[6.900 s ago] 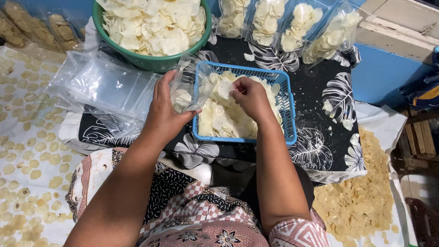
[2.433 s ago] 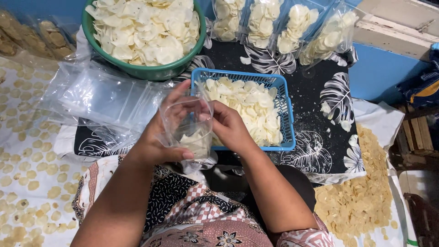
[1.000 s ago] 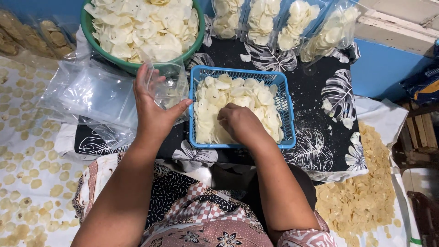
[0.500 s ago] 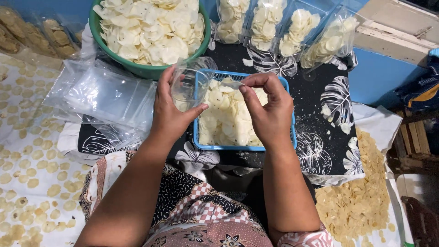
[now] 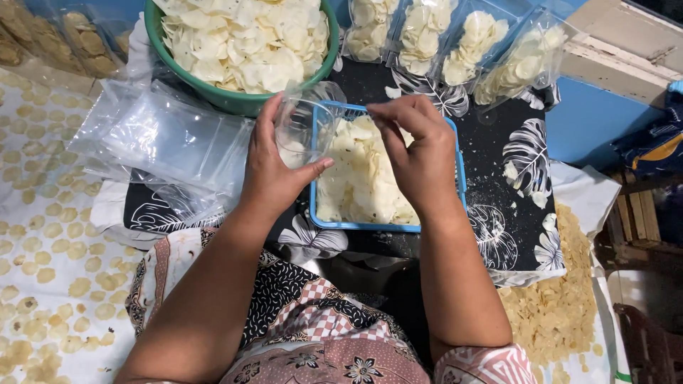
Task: Packaging chips from a blue basket into clear plastic bags while sitting on the floor.
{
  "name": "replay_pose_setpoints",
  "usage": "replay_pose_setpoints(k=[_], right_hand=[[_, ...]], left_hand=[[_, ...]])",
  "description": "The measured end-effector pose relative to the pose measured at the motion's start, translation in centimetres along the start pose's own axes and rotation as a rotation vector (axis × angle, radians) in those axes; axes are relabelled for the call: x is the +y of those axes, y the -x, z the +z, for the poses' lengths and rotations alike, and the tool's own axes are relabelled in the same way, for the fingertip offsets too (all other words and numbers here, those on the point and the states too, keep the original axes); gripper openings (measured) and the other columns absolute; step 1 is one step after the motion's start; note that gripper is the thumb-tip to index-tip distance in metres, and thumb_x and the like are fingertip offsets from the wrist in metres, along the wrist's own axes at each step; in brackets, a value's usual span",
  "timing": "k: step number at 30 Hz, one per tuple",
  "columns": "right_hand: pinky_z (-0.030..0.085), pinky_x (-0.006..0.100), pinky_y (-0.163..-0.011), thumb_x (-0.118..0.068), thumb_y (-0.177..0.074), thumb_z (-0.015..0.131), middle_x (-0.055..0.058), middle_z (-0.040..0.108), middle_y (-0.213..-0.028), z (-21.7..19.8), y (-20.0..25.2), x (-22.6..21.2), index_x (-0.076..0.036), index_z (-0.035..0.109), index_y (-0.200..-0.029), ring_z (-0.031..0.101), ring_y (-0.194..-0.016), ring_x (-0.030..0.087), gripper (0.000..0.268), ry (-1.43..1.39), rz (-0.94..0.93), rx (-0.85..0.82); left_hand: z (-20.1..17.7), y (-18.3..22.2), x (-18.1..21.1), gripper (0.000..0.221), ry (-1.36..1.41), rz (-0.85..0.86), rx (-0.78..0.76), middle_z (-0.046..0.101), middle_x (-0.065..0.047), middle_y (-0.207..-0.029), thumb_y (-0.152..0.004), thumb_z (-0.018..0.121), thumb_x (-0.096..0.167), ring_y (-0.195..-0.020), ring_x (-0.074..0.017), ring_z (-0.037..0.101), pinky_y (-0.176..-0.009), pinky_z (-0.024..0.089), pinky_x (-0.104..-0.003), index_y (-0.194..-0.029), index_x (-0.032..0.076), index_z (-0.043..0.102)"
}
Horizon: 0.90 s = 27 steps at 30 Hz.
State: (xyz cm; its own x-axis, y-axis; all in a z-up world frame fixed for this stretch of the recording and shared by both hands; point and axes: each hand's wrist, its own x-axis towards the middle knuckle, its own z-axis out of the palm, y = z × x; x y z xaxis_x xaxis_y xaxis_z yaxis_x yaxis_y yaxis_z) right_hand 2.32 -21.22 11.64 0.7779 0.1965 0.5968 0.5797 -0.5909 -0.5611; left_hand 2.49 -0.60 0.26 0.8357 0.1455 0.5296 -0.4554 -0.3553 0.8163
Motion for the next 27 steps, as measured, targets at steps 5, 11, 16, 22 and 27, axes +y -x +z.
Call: replay_pose_setpoints(k=[5,11,16,22,27], right_hand=[[0.056,0.052,-0.077,-0.011,-0.089,0.075,0.013,0.072,-0.093,1.7,4.4,5.7,-0.011,0.078,-0.099,0.072,-0.085,0.040,0.011,0.263,0.297,-0.377],[0.054,0.052,-0.090,-0.020,-0.086,0.076,0.008,0.067,-0.107,4.1,6.8,8.4,-0.017,0.071,-0.114,0.073,-0.097,0.039,0.028,0.419,0.427,-0.675],[0.057,0.052,-0.079,-0.015,-0.090,0.069,0.007,0.066,-0.089,3.6,6.2,8.9,-0.017,0.072,-0.094,0.073,-0.085,0.040,0.006,0.480,0.399,-0.598],[0.056,0.046,-0.071,-0.014,-0.095,0.072,0.016,0.075,-0.091,1.5,5.2,5.7,-0.008,0.074,-0.113,0.074,-0.078,0.036,0.019,0.130,0.435,-0.202],[0.060,0.034,-0.073,0.006,-0.096,0.070,0.020,0.073,-0.100,1.2,3.8,2.1,0.005,0.067,-0.117,0.067,-0.079,0.020,0.021,-0.409,0.220,0.149]], left_hand=[[0.2,0.2,0.5,0.114,0.030,-0.025,0.007,0.054,-0.019,-0.142,-0.064,0.103,0.024,-0.134,-0.0370,0.055,-0.116,0.043,-0.044,-0.156,0.013,0.037],[-0.1,0.3,0.6,0.113,0.037,-0.049,-0.032,0.056,-0.021,-0.139,-0.067,0.102,0.022,-0.129,-0.0406,0.058,-0.112,0.045,-0.048,-0.157,0.014,0.034],[-0.3,0.2,0.9,0.112,0.048,-0.053,-0.043,0.056,-0.022,-0.140,-0.069,0.102,0.021,-0.130,-0.0415,0.059,-0.111,0.046,-0.049,-0.158,0.014,0.033],[0.0,0.2,0.5,0.114,0.014,-0.024,-0.043,0.056,-0.021,-0.141,-0.067,0.102,0.024,-0.130,-0.0410,0.057,-0.114,0.043,-0.048,-0.157,0.011,0.034],[0.3,0.2,0.4,0.118,-0.086,0.035,-0.041,0.053,-0.023,-0.143,-0.060,0.103,0.024,-0.130,-0.0444,0.055,-0.114,0.040,-0.052,-0.156,0.008,0.036]])
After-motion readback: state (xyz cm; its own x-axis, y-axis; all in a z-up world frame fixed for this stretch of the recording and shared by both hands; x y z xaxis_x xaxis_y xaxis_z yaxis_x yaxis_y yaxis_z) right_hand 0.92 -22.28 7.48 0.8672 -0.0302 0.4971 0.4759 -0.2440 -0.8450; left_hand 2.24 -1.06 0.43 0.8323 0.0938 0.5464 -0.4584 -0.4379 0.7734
